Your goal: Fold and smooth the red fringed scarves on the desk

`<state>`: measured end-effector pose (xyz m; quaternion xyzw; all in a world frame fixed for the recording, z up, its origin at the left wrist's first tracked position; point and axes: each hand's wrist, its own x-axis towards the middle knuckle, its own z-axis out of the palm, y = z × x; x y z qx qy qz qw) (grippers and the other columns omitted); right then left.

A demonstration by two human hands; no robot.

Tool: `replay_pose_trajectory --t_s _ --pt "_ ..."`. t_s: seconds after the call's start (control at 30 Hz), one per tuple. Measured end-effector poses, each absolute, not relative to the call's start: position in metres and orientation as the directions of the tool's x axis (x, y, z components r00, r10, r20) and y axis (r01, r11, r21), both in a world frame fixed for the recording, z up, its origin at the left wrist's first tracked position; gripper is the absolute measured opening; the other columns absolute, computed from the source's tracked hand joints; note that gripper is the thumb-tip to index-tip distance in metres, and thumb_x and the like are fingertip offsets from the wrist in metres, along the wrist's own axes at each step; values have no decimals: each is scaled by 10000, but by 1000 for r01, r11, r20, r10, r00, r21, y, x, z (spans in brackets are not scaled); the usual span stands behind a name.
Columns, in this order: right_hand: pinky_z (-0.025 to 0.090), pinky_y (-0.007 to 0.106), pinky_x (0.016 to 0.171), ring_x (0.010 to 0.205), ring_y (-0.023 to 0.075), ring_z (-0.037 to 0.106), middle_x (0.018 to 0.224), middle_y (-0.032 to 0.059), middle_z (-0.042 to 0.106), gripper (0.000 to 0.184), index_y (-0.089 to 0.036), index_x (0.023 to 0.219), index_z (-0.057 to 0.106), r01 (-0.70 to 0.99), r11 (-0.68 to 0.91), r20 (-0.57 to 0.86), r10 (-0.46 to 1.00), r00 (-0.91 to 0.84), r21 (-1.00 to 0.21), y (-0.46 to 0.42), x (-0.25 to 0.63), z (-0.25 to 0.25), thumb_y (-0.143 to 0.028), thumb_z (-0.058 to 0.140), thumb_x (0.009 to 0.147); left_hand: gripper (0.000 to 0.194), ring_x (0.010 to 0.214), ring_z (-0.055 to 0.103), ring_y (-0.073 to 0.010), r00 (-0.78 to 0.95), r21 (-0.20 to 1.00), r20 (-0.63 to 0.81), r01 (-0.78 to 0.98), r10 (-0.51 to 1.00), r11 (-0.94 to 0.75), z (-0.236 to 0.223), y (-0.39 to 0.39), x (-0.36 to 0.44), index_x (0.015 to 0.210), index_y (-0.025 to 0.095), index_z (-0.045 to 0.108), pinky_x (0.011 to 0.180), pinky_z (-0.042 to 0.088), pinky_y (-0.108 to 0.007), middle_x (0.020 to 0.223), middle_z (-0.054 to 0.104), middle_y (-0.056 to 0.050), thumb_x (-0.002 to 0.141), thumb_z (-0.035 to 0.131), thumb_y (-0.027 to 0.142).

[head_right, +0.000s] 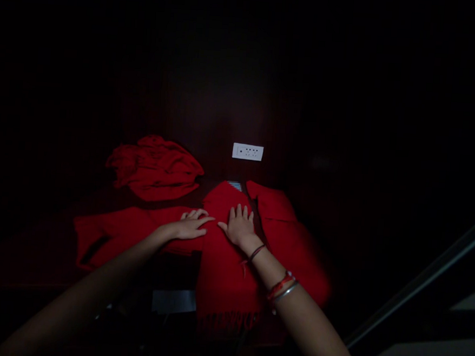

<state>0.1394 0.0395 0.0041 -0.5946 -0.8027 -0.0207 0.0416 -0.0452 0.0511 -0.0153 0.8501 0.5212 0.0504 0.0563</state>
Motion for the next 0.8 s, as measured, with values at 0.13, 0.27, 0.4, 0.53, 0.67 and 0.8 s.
replay_pose_trajectory --t_s 0.13,0.27,0.4,0.53,0.67,0.8 --pt "61 449 945 1221 259 34 1352 112 104 722 -141 1298 132 941 331 48 943 -329 -70 49 134 -17 -605 80 747 712 1213 14 -306 419 185 -181 903 890 -388 -10 46 -45 1284 257 143 896 84 -546 1361 51 -82 681 359 568" --pt "35 441 953 1223 250 18 1355 97 94 749 -144 1298 131 941 326 16 945 -326 -88 50 137 -30 -625 51 730 944 1206 -46 -316 408 198 -317 911 856 -361 -1 42 -42 1299 228 49 919 29 -529 1351 -59 -59 553 382 701" --pt "32 444 955 1222 256 16 1356 97 83 774 -143 1298 132 936 336 8 941 -337 -109 51 140 -25 -647 75 714 1026 1203 -51 -318 419 220 -321 905 849 -363 2 41 -44 1298 226 59 923 32 -528 1344 -67 -60 482 441 717" --pt "59 472 942 1220 265 35 1352 107 101 773 -144 1298 131 939 319 -60 943 -329 -130 58 137 -8 -649 96 713 971 1204 -12 -325 456 257 -291 884 841 -391 0 47 -51 1290 252 113 917 79 -530 1350 -24 -71 500 484 679" --pt "50 495 928 1220 266 15 1357 94 87 697 -184 1299 112 934 338 84 940 -330 -116 65 127 -2 -607 95 745 631 1195 201 -233 502 331 -112 832 857 -444 -6 61 -60 1211 218 329 927 223 -383 1333 190 -93 695 368 580" --pt "42 507 919 1218 274 41 1354 85 111 628 -226 1291 151 938 336 48 942 -333 -84 67 120 -16 -572 137 767 583 1188 208 -264 295 249 -27 928 955 -279 -13 67 -65 1230 194 296 907 214 -444 1309 244 -127 753 305 530"
